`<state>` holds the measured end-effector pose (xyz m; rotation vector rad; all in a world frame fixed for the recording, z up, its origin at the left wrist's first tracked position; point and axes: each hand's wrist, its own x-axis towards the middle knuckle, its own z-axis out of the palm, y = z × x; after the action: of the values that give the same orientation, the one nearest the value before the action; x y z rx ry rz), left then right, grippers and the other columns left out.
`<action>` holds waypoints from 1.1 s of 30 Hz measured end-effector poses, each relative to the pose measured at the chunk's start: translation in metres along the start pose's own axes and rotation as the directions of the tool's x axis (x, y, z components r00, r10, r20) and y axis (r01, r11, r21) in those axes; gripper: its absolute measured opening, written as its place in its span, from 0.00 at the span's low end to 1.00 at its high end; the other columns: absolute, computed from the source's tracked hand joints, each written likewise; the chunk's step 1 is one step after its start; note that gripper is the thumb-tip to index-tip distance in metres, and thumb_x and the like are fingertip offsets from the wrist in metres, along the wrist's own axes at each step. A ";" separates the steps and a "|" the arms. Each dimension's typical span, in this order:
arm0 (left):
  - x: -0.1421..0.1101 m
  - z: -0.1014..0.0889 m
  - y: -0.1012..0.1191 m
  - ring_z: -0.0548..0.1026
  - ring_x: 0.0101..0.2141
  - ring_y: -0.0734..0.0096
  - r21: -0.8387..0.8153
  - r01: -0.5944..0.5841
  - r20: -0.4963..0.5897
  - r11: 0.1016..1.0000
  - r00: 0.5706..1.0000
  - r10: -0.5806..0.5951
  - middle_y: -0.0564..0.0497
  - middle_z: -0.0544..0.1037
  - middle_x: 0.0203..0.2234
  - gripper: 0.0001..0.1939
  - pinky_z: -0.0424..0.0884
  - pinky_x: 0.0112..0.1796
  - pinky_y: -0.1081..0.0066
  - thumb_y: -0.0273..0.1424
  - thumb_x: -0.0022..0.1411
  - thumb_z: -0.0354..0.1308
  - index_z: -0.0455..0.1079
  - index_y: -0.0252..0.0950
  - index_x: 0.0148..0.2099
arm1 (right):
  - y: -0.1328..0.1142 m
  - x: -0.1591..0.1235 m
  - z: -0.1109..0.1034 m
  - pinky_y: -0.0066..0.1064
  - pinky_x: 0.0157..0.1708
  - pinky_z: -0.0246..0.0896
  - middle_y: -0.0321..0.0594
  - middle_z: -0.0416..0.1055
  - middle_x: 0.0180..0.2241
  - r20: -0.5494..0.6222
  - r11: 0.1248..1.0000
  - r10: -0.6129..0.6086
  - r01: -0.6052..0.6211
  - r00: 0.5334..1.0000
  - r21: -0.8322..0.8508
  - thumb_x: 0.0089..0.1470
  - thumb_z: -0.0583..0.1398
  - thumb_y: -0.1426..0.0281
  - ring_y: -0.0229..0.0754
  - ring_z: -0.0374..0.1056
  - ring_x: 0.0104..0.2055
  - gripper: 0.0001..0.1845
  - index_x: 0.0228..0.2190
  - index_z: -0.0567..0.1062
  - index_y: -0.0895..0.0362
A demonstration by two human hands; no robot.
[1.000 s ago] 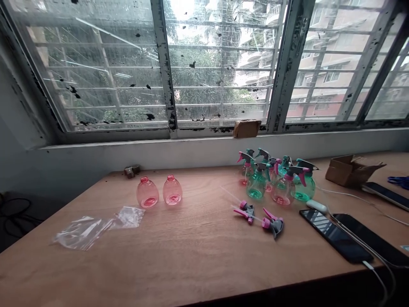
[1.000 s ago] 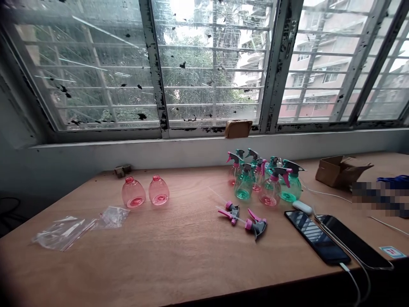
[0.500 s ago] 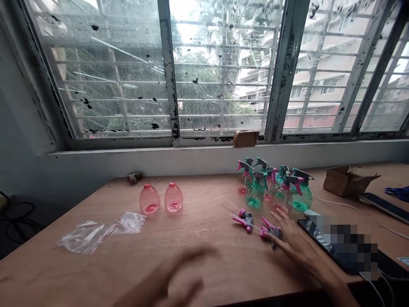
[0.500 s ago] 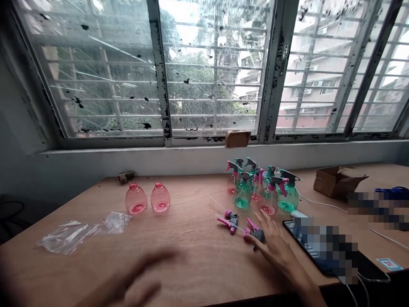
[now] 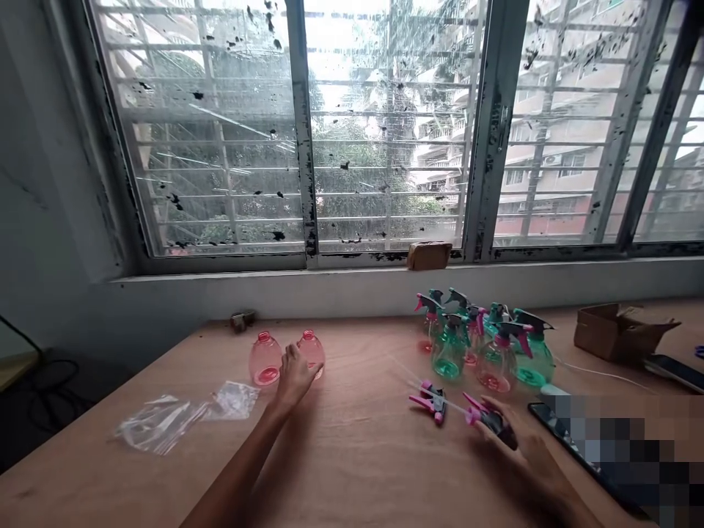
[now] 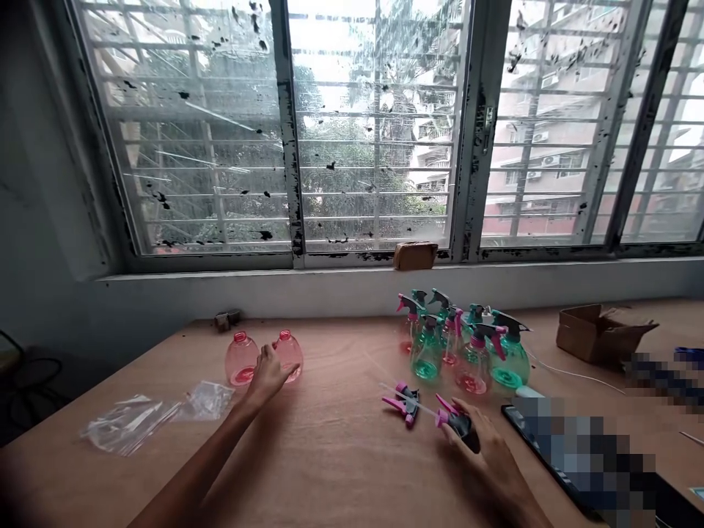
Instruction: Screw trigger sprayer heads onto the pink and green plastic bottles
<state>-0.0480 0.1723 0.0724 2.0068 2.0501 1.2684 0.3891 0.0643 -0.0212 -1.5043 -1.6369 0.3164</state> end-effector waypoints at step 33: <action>-0.177 -0.015 0.041 0.69 0.51 0.49 -0.423 -0.094 0.091 0.901 0.985 0.146 0.44 0.67 0.56 0.36 0.67 0.55 0.45 0.31 0.56 0.61 0.55 0.46 0.65 | -0.078 -0.035 0.031 0.15 0.17 0.54 0.30 0.66 0.24 -0.013 0.392 0.394 -0.156 0.919 0.907 0.50 0.72 0.53 0.33 0.57 0.24 0.22 0.30 0.73 0.56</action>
<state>0.0107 0.0102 0.0134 1.9692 1.4632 1.4182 0.3092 0.0255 0.0000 -0.8700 -0.7198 1.0000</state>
